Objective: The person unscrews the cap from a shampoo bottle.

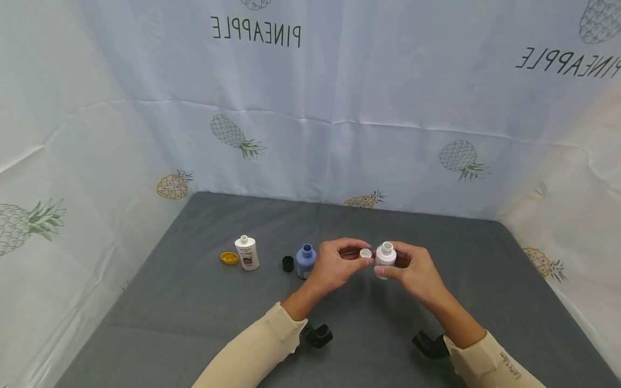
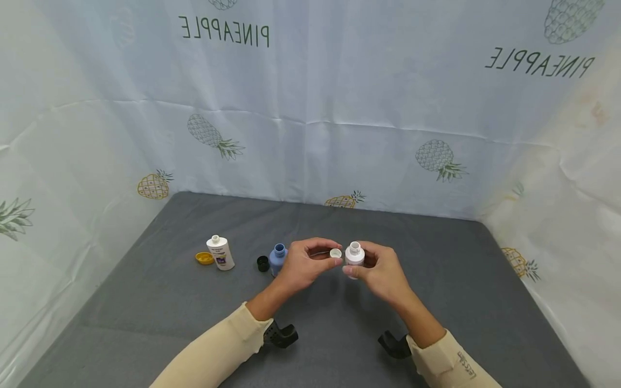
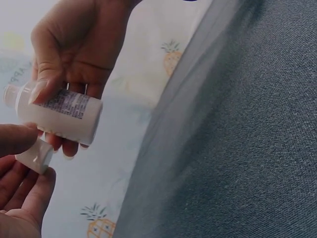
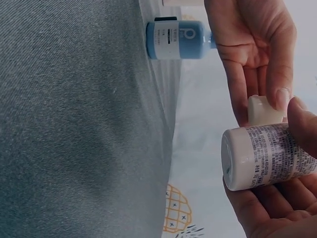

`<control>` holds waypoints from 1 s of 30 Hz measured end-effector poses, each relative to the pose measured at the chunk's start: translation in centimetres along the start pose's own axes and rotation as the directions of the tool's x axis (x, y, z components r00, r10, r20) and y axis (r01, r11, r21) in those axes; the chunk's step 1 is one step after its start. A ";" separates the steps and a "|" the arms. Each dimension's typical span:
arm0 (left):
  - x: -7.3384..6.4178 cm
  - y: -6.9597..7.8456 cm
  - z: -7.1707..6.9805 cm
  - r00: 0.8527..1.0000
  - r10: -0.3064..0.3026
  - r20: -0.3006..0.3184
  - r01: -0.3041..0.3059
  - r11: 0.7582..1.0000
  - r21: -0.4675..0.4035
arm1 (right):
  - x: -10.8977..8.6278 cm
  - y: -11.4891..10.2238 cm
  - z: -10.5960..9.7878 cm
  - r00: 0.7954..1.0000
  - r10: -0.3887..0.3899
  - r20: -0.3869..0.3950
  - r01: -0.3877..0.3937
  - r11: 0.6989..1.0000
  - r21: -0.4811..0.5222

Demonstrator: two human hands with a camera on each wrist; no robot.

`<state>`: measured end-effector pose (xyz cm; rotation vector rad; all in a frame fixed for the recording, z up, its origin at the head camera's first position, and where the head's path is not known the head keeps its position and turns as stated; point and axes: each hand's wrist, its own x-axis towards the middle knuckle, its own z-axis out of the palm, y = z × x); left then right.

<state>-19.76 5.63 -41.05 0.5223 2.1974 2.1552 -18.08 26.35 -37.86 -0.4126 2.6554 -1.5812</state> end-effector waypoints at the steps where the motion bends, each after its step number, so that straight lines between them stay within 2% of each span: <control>1: 0.0 -0.1 0.1 1.000 -0.004 -0.001 0.004 1.000 0.000 | 0.0 0.1 0.0 1.000 0.004 -0.003 -0.004 1.000 0.000; 9: 0.2 -0.9 0.7 0.999 -0.020 -0.026 0.021 0.999 0.028 | 0.2 0.9 0.0 0.999 0.034 -0.006 -0.034 0.999 0.018; 20: 0.3 -1.8 1.2 0.996 -0.076 -0.043 0.079 0.994 0.070 | 0.5 2.0 0.3 0.996 0.089 0.018 -0.090 0.990 0.113; 30: 0.4 -2.4 1.2 0.993 -0.113 -0.028 0.116 0.987 0.107 | 0.7 2.8 0.5 0.991 0.119 0.053 -0.126 0.979 0.162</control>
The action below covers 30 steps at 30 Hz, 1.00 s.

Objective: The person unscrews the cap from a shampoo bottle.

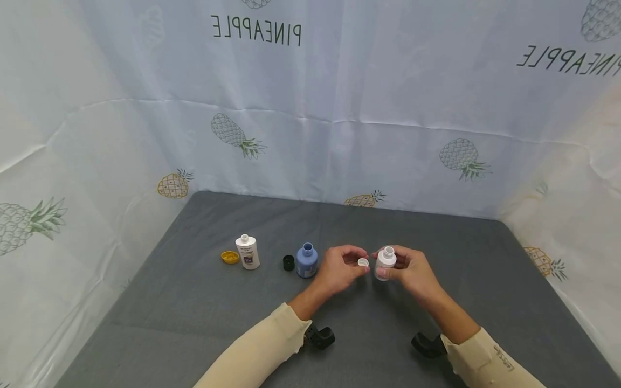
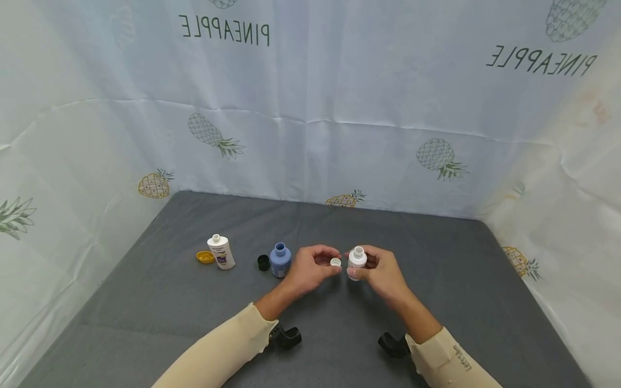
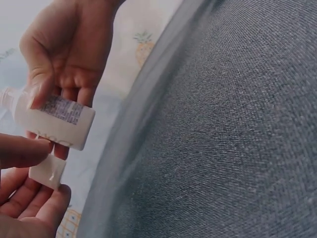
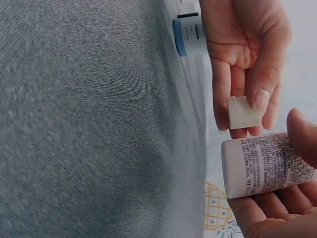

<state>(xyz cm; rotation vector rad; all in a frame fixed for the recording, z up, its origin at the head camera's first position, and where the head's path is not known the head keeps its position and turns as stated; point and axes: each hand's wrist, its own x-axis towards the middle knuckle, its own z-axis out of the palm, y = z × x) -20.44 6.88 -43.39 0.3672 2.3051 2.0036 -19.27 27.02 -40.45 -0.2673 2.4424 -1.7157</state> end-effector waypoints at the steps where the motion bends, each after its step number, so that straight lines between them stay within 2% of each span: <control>1: 0.0 -0.1 0.0 1.000 -0.004 0.005 0.004 1.000 0.004 | 0.0 0.1 0.0 1.000 0.005 0.003 -0.005 1.000 0.005; 6: -0.1 -0.5 -0.1 0.999 -0.034 0.033 0.033 0.998 0.045 | 0.3 0.5 0.2 0.999 0.035 0.015 -0.035 0.999 0.036; 12: -0.4 -1.0 -0.1 0.998 -0.032 0.051 0.025 0.992 0.123 | 0.4 1.0 0.5 0.999 0.049 0.013 -0.050 0.998 0.047; 19: -0.8 -1.2 -0.3 0.998 -0.042 0.043 0.032 0.978 0.208 | 0.5 1.2 0.8 0.997 0.077 0.025 -0.078 0.996 0.047; 30: -1.2 -1.4 -0.5 1.000 -0.017 0.013 0.011 0.942 0.336 | 0.5 1.7 1.5 0.995 0.086 0.058 -0.088 0.996 0.026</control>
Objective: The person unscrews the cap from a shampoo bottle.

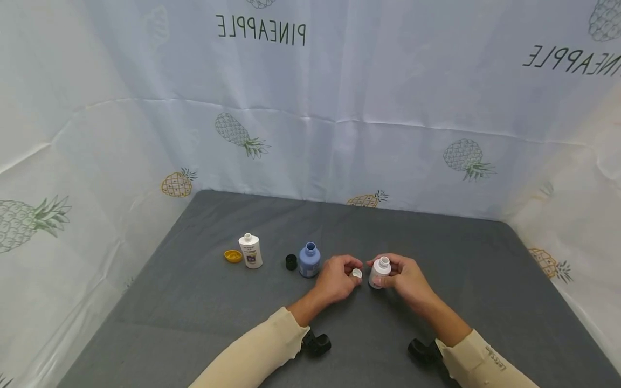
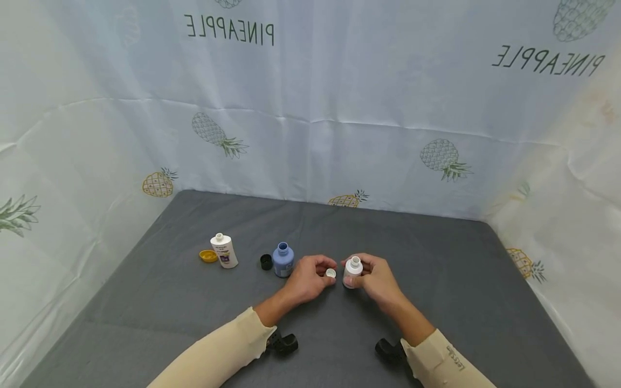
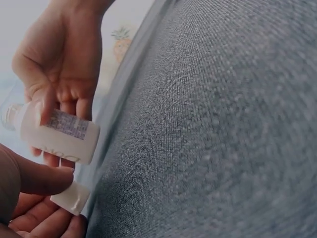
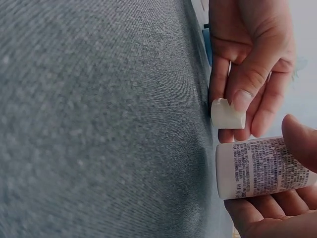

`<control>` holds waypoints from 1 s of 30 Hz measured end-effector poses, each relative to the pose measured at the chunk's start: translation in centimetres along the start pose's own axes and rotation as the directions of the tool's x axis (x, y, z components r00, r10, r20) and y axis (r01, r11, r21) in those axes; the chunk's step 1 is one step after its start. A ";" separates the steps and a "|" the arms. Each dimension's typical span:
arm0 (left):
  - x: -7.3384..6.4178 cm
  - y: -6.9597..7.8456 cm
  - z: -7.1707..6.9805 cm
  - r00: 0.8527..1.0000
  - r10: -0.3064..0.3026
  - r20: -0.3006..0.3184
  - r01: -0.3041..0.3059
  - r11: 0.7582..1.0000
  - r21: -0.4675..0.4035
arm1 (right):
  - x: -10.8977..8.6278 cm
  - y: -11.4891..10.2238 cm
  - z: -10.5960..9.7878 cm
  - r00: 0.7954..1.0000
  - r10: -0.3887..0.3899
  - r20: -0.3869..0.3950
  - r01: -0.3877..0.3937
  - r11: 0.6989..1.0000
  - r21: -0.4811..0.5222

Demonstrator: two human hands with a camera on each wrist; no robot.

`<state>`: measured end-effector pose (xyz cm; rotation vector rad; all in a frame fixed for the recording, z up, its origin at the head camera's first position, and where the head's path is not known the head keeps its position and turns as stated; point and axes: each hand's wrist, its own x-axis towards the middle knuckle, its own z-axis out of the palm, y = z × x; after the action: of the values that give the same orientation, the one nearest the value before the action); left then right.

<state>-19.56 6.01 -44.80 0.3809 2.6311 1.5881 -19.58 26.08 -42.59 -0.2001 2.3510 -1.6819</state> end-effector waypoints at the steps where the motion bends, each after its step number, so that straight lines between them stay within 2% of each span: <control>1: -0.1 0.0 0.0 1.000 0.004 -0.002 -0.004 1.000 0.010 | 0.0 0.0 0.1 1.000 0.004 -0.004 -0.004 1.000 -0.001; 8: -0.3 0.0 0.1 0.999 0.020 -0.037 -0.017 0.996 0.089 | 0.1 0.3 0.3 0.999 0.019 -0.028 -0.020 0.999 -0.037; 16: -0.5 -0.1 -0.1 0.999 0.025 -0.041 -0.020 0.992 0.126 | 0.0 0.7 0.4 1.000 -0.020 -0.011 0.019 0.995 -0.098; 20: -0.6 0.2 -0.3 0.995 0.089 -0.047 -0.080 0.985 0.154 | 0.0 0.9 0.2 0.998 -0.063 -0.002 0.062 0.989 -0.137; 24: -1.3 1.5 -1.1 0.979 0.194 -0.057 -0.182 0.970 0.163 | 0.1 1.1 0.2 0.996 -0.090 -0.013 0.087 0.981 -0.175; 26: -2.0 2.7 -1.9 0.974 0.221 -0.057 -0.210 0.965 0.159 | 0.1 1.2 0.2 0.995 -0.095 -0.019 0.090 0.979 -0.182; 30: -4.0 5.5 -5.0 0.963 0.262 -0.064 -0.253 0.960 0.118 | -0.1 0.9 -0.1 0.991 -0.131 0.006 0.129 0.967 -0.221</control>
<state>-15.51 3.20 -37.97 0.7084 2.8346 1.5583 -19.54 26.52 -43.39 -0.3969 2.5810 -1.4723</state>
